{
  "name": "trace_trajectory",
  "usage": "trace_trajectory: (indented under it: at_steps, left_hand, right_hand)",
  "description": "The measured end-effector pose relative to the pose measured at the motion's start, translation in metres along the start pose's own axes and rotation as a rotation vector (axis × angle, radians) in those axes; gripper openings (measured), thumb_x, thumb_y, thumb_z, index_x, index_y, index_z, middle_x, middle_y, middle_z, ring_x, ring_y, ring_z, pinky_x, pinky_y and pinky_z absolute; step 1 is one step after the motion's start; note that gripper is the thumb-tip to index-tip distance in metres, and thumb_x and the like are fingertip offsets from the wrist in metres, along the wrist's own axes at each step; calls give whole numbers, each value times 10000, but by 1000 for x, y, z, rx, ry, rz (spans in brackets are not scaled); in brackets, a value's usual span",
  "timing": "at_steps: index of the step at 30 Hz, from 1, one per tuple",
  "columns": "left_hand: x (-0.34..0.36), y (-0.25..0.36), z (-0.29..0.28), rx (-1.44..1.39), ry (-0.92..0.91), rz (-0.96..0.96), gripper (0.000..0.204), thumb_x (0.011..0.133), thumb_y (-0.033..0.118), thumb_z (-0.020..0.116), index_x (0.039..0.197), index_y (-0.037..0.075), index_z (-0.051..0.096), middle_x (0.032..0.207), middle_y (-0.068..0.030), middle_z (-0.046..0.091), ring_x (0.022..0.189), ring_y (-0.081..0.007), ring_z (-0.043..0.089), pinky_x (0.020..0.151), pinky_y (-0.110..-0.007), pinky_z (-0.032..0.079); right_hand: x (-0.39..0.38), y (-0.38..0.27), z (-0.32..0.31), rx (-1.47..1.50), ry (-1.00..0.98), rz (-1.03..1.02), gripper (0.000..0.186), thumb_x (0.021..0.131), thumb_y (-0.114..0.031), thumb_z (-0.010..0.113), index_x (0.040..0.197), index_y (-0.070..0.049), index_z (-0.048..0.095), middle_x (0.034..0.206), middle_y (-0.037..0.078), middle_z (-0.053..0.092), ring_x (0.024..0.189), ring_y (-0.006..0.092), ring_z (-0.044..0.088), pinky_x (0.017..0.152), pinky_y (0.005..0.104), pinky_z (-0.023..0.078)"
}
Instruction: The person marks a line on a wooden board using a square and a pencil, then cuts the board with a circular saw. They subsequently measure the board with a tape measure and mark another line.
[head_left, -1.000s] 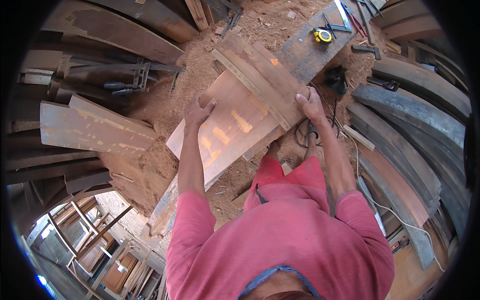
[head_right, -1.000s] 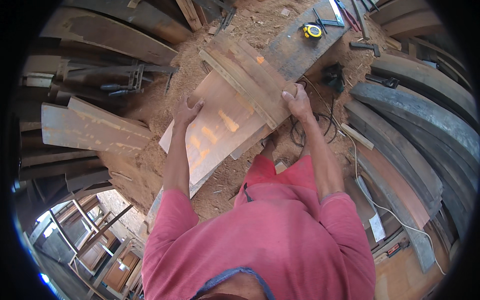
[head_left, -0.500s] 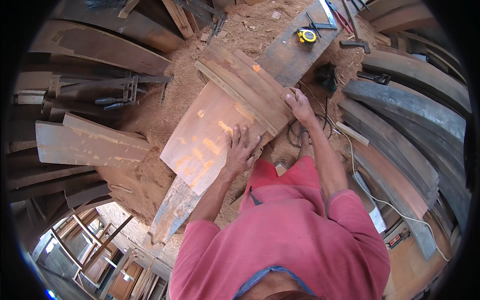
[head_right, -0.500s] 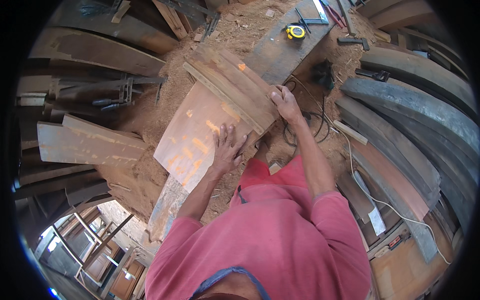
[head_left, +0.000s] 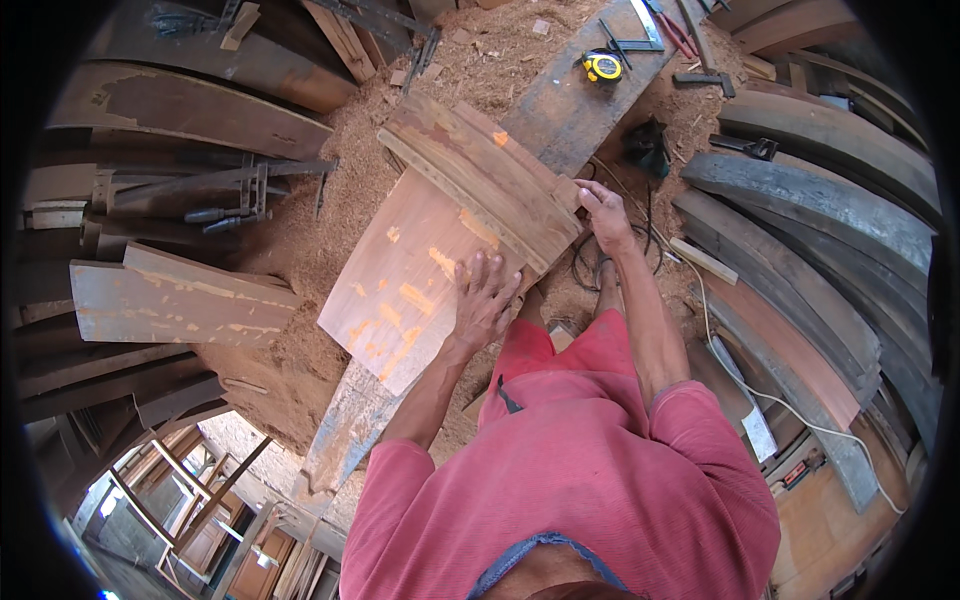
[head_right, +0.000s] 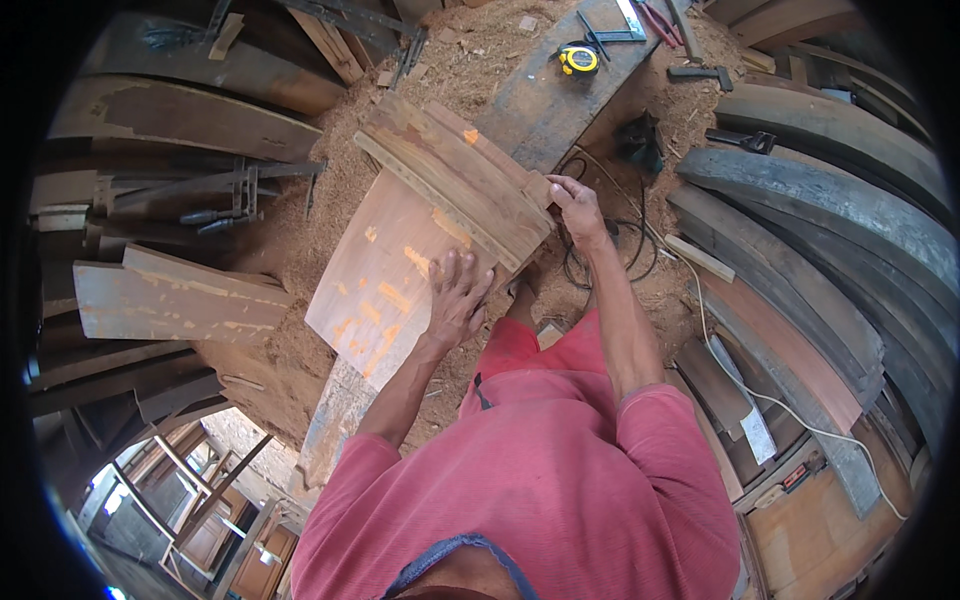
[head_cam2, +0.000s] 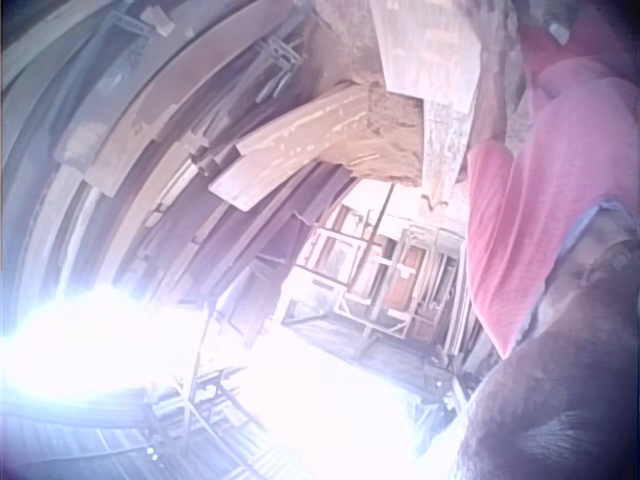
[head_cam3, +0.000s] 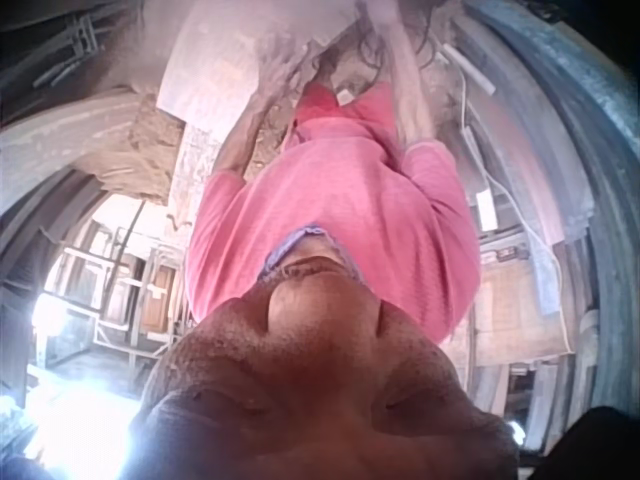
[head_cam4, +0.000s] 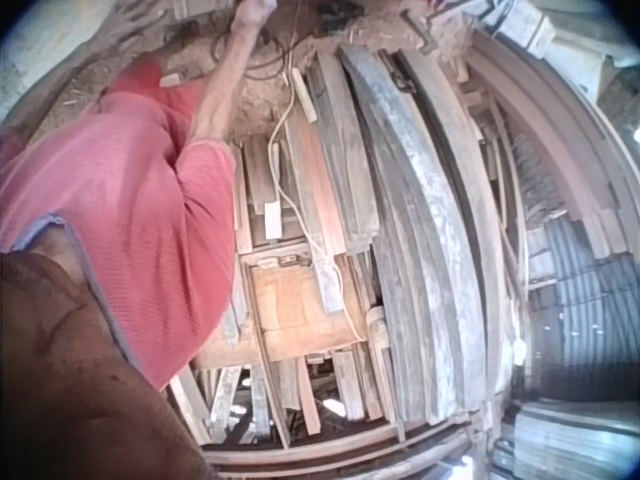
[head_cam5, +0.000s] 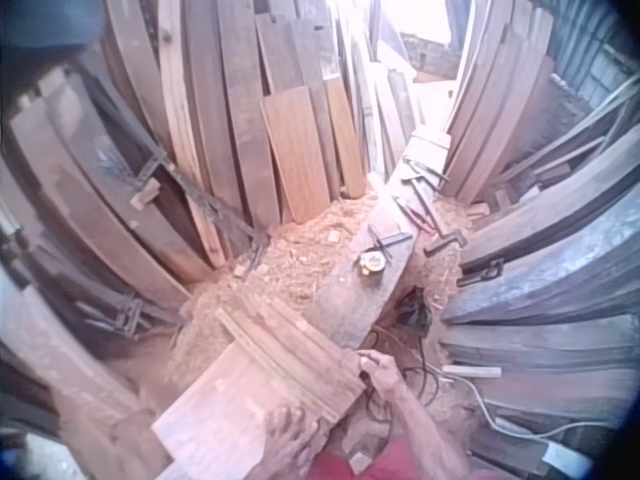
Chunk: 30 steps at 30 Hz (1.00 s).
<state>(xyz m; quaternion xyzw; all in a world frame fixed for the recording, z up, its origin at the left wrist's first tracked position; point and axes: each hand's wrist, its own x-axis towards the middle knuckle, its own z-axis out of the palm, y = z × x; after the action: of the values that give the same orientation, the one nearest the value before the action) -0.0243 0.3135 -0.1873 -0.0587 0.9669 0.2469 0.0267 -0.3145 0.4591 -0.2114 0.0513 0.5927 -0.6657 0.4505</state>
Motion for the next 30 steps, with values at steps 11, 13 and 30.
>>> trace_trajectory:
  at_steps: [11, 13, 30]
  left_hand:
    - [17, 8, -3, -55, -45, 1, 849, 813, 169, 733, 1579, 176, 367, 1674, -121, 290, 1560, -450, 121, 1238, -649, 68]
    - [18, 8, -5, -83, -74, -15, 846, 818, 175, 731, 1580, 178, 364, 1674, -124, 288, 1557, -455, 127, 1244, -635, 79]
    - [15, 3, 0, -122, 23, 25, 854, 720, 97, 719, 1528, 153, 449, 1664, -125, 315, 1540, -474, 182, 1239, -621, 169]
  right_hand:
    - [3, 8, -5, -104, -1, -140, 331, 1010, -157, 588, 1264, 45, 654, 1170, 51, 685, 1076, 131, 603, 985, 283, 456]
    - [2, 7, -3, -96, 6, -128, 330, 1011, -155, 587, 1266, 44, 654, 1173, 50, 684, 1077, 130, 603, 982, 283, 458]
    - [2, 8, -3, -134, -14, -148, 332, 1018, -154, 582, 1282, 34, 653, 1180, 39, 683, 1077, 124, 604, 981, 282, 465]
